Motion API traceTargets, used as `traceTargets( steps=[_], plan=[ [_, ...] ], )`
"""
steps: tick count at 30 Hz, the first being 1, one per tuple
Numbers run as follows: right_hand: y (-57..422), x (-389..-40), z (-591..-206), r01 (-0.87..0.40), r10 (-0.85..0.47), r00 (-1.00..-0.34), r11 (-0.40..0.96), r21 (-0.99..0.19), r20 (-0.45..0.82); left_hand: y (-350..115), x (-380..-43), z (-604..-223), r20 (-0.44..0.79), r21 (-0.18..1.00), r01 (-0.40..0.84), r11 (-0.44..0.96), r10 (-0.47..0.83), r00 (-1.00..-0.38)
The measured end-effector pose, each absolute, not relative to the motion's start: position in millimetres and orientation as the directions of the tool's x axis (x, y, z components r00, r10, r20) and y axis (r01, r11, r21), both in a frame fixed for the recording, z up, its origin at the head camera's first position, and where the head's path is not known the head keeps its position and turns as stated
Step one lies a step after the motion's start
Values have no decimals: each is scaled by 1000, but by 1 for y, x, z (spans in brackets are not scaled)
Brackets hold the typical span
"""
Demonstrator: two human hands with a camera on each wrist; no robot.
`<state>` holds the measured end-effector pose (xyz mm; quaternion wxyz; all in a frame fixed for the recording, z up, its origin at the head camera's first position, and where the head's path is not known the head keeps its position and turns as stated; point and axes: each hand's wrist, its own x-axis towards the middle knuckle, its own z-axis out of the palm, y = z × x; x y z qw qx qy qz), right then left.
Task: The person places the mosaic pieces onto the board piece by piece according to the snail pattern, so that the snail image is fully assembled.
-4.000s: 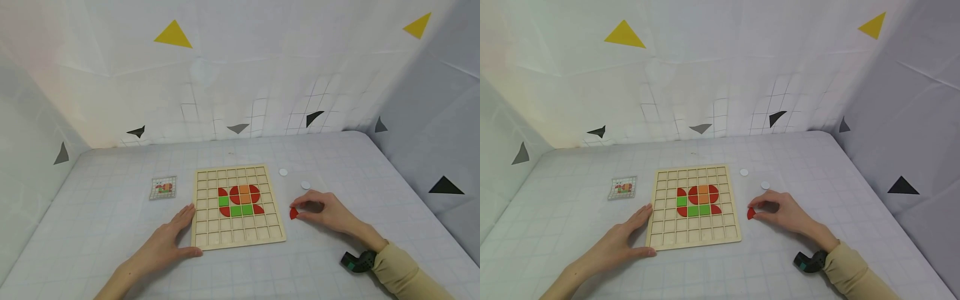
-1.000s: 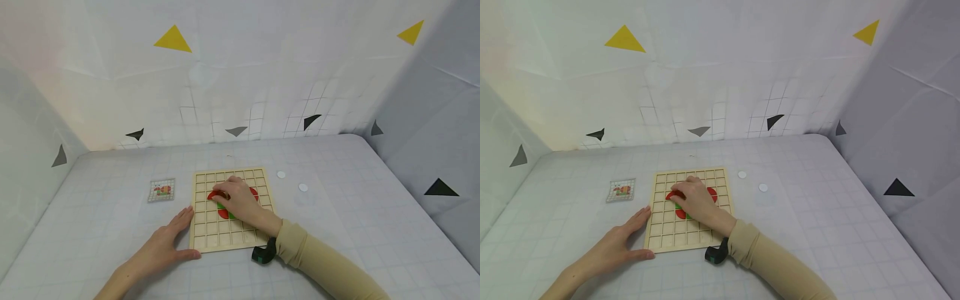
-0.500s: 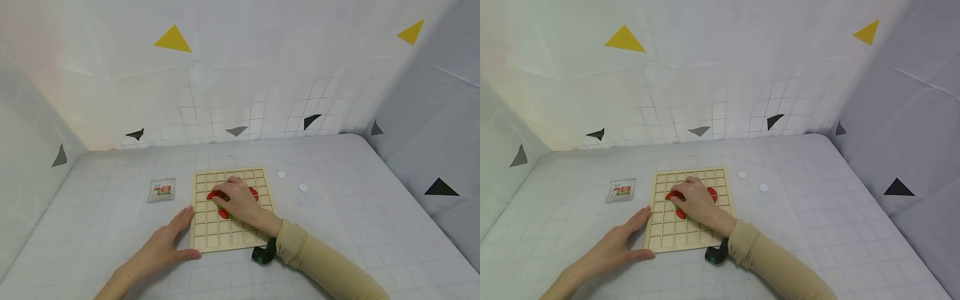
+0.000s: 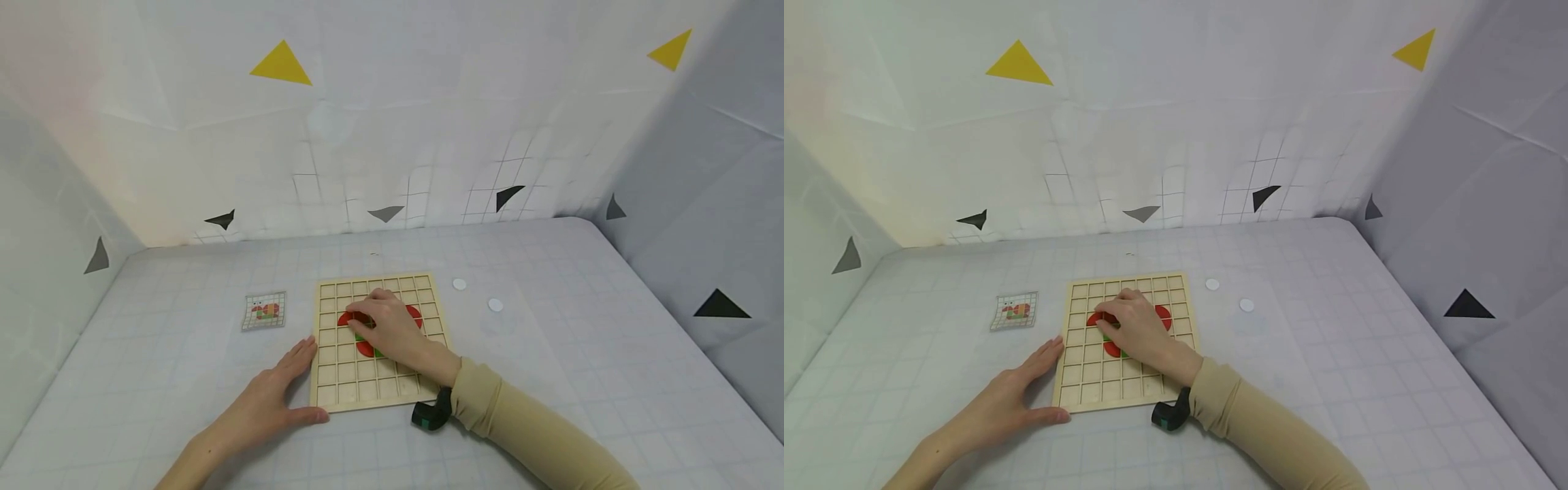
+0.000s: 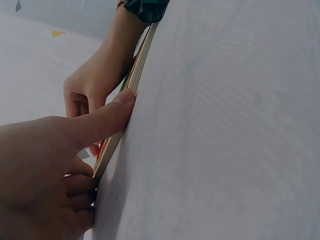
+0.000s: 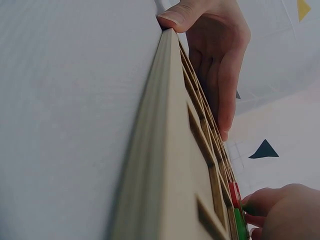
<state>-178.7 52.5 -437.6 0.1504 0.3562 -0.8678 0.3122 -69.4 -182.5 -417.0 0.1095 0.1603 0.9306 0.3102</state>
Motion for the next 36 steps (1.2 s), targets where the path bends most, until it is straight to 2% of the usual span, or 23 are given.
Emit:
traceTargets(
  steps=[11,18,21,24,29,36],
  plan=[
    [52,-180,-439,-716,-524,-697,544,-437,489,-184,-68,-417,-89,613,243,752,372,-924],
    [52,-181,-434,-777,-450,-618,477,-412,645,-184,-68,-417,-89,612,237,755,363,-928],
    [55,-181,-429,-781,-411,-612,451,-433,675,-183,-69,-418,-94,613,232,755,361,-928],
    [64,-181,-423,-760,-381,-638,447,-471,669,-182,-69,-419,-102,617,225,754,361,-927],
    [100,-186,-419,-671,-320,-734,483,-563,599,-181,-70,-419,-107,609,221,761,355,-929],
    [167,-198,-423,-580,-277,-793,619,-530,543,-181,-70,-419,-95,601,231,765,355,-930]
  ],
)
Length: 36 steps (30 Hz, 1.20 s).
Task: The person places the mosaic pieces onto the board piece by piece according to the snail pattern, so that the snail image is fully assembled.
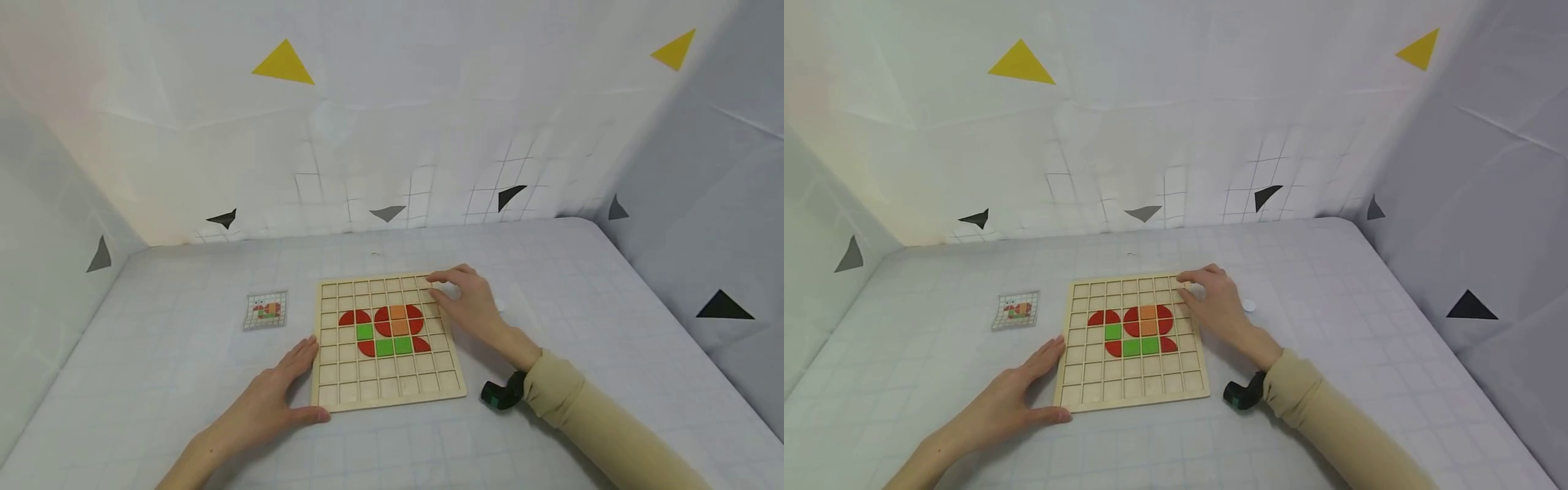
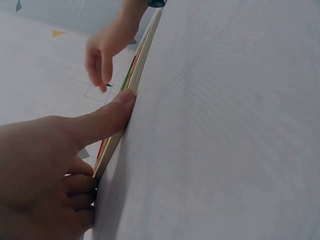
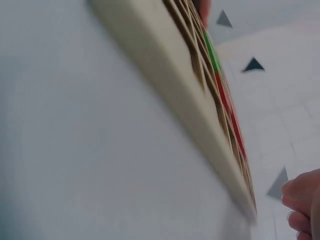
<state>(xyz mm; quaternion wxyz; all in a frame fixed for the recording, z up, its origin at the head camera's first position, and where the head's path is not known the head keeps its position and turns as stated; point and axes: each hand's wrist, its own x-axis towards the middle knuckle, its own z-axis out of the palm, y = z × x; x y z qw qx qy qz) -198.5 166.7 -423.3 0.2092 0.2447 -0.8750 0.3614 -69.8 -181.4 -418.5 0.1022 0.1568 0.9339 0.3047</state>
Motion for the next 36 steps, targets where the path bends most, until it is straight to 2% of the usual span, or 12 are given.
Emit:
traceTargets(
  steps=[5,10,17,24,36],
  plan=[
    [202,-205,-432,-511,-228,-824,696,-505,519,-181,-70,-418,-106,599,228,768,358,-928],
    [218,-211,-444,-507,-230,-814,731,-458,534,-181,-71,-417,-115,598,220,771,354,-928],
    [221,-213,-451,-533,-236,-792,719,-447,563,-182,-71,-418,-119,602,214,769,352,-928],
    [221,-211,-448,-516,-183,-778,732,-445,601,-182,-71,-418,-111,602,217,768,350,-930],
    [223,-212,-451,-489,-186,-817,727,-482,546,-182,-70,-417,-97,600,232,766,358,-929]
  ],
)
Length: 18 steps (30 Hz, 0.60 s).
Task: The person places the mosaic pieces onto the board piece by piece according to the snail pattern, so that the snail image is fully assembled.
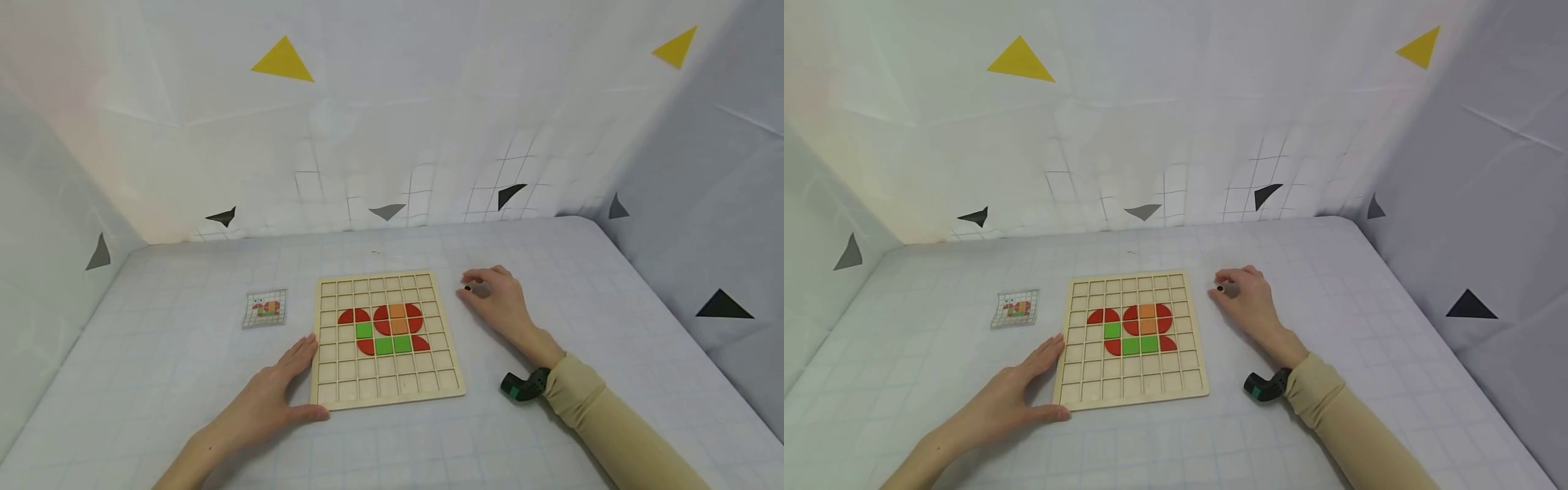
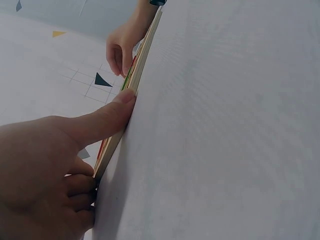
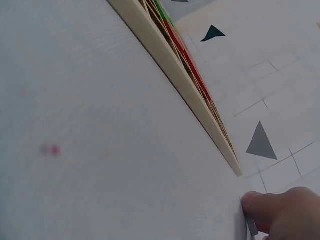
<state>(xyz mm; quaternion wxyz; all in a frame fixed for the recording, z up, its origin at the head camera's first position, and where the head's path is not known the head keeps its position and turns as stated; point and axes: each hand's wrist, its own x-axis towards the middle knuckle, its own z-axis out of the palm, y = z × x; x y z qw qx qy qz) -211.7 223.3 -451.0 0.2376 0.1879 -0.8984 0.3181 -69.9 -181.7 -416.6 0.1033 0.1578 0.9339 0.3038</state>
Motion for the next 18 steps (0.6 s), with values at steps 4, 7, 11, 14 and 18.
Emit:
traceTargets(
  steps=[4,7,11,14,18],
  plan=[
    [224,-212,-452,-510,-218,-814,713,-482,539,-181,-70,-416,-100,604,228,764,356,-929],
    [224,-212,-453,-513,-223,-812,715,-476,540,-181,-70,-416,-111,604,219,766,353,-929],
    [224,-212,-454,-486,-191,-815,739,-467,547,-181,-70,-416,-113,599,218,770,351,-930],
    [224,-212,-453,-492,-187,-814,725,-482,549,-182,-70,-416,-109,597,221,771,351,-930],
    [224,-212,-452,-517,-204,-808,694,-501,552,-182,-70,-416,-106,599,224,768,354,-929]
  ],
)
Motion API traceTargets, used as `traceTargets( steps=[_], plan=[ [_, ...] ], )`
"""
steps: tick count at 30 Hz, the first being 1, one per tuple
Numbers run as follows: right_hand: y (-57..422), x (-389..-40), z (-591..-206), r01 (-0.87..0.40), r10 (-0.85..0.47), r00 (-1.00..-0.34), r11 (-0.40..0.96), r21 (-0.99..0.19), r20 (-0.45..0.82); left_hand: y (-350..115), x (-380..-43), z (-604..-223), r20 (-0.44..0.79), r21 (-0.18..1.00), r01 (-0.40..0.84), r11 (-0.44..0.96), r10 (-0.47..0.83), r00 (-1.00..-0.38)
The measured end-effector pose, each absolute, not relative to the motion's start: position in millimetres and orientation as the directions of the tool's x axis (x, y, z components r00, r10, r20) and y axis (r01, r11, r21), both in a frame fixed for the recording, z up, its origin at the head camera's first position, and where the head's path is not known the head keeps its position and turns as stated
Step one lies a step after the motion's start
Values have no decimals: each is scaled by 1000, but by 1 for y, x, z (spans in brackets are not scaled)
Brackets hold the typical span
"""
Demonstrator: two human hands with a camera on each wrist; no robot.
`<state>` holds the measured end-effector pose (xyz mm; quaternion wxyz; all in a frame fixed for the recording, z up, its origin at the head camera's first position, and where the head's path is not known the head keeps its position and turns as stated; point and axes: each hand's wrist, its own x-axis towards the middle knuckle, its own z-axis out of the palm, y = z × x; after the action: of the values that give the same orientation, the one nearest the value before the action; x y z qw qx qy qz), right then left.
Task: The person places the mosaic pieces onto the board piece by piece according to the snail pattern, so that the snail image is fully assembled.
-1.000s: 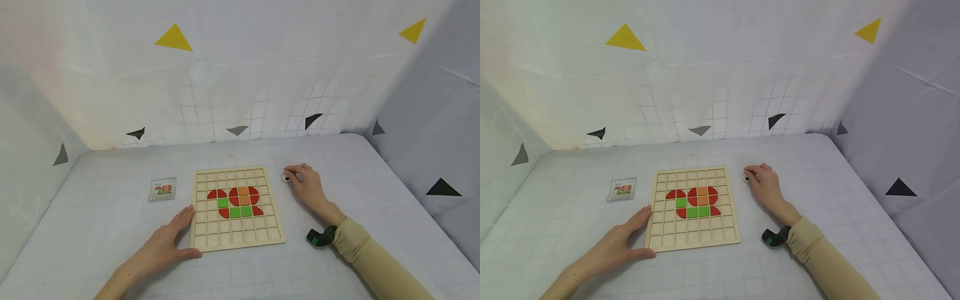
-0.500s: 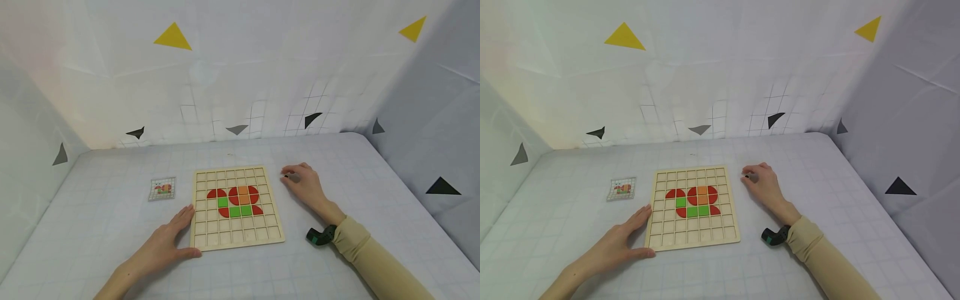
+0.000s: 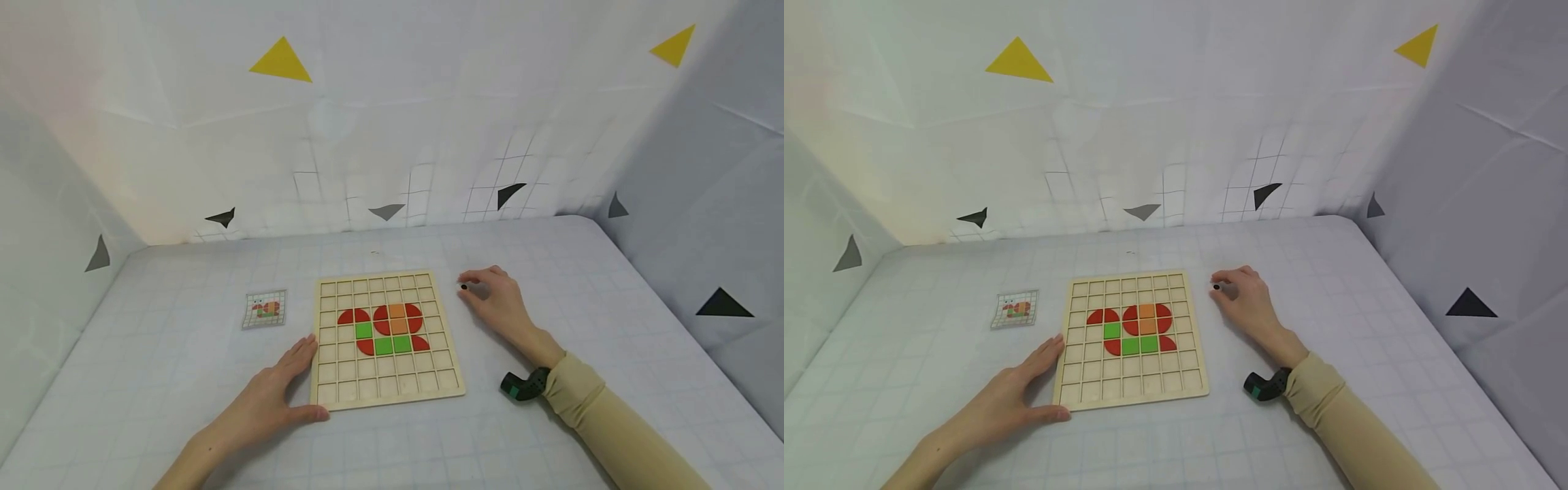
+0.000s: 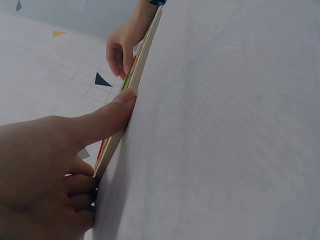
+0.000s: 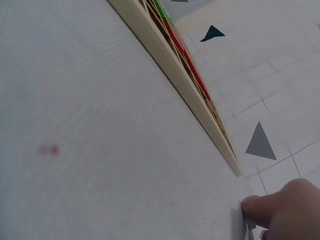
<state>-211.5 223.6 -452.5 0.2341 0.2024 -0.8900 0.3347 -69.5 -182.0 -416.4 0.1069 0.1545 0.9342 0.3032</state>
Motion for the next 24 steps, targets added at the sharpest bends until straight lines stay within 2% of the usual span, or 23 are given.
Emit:
traceTargets(
  steps=[24],
  plan=[
    [224,-211,-450,-517,-219,-809,707,-482,546,-182,-69,-416,-83,596,244,765,361,-929]
  ],
)
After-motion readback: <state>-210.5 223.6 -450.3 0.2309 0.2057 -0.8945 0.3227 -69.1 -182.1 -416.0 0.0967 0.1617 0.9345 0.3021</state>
